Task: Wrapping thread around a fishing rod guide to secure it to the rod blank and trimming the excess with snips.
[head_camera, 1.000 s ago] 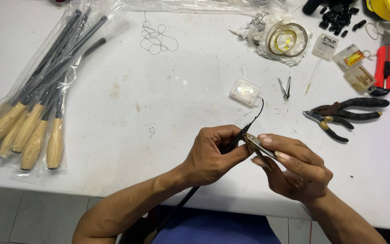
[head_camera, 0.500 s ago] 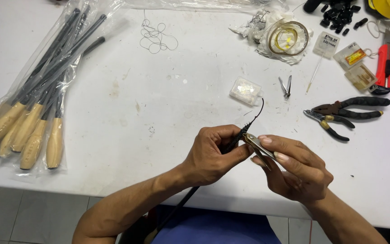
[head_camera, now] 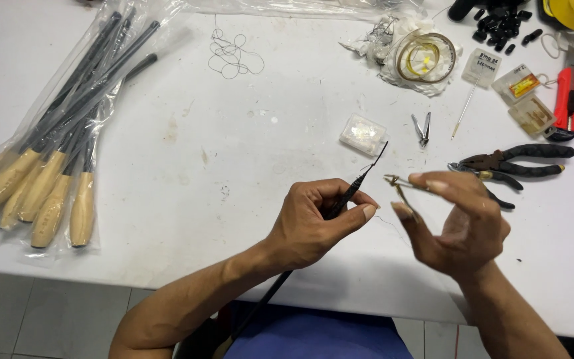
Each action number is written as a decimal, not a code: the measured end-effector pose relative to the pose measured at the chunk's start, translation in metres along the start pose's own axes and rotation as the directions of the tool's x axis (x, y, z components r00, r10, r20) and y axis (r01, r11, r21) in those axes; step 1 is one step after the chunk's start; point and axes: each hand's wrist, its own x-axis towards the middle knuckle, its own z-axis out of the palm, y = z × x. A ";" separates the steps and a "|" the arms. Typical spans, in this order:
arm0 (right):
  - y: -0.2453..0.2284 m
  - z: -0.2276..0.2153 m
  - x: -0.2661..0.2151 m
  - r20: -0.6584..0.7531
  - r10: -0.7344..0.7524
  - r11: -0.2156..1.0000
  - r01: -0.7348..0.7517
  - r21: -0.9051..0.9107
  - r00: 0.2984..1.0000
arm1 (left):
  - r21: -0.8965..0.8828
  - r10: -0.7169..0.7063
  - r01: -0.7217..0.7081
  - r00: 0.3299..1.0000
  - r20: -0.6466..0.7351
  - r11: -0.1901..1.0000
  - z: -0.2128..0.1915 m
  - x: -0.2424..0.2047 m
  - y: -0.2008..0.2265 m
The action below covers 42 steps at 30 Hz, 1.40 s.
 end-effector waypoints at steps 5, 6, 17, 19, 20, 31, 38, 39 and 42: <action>0.031 -0.021 0.014 0.214 0.184 0.945 -0.113 -0.306 0.959 | -0.007 -0.036 0.036 0.999 -0.006 0.999 0.000 -0.001 0.001; 0.040 -0.025 0.013 0.281 0.312 0.903 -0.191 -0.386 0.908 | -0.010 -0.039 0.039 0.999 -0.010 0.999 0.000 -0.001 0.001; 0.053 -0.036 0.038 0.328 0.923 0.384 -0.454 -0.804 0.199 | 0.001 -0.051 0.051 0.998 -0.029 0.999 -0.001 -0.002 0.003; 0.051 -0.033 0.032 0.324 0.917 0.396 -0.421 -0.816 0.233 | 0.009 -0.046 0.046 0.998 -0.033 0.999 -0.001 -0.002 0.004; 0.049 -0.032 0.027 0.395 0.809 0.581 -0.487 -0.653 0.436 | 0.007 -0.046 0.047 0.998 -0.034 0.999 -0.001 -0.001 0.005; -0.015 0.005 0.012 0.669 0.410 0.536 -0.757 0.374 0.621 | 0.005 0.001 0.000 0.997 -0.079 1.000 -0.007 0.003 0.001; -0.012 -0.005 0.009 0.335 0.621 0.678 -0.700 0.223 0.709 | -0.049 0.181 -0.186 0.980 -0.079 0.981 -0.011 0.007 -0.013; -0.013 -0.007 0.012 0.300 0.618 0.704 -0.682 0.201 0.727 | -0.043 0.195 -0.199 0.977 -0.084 0.979 -0.011 0.007 -0.013; -0.023 -0.007 0.024 0.247 0.592 0.728 -0.640 0.244 0.767 | -0.107 0.208 -0.220 0.972 -0.114 0.970 -0.010 0.011 -0.019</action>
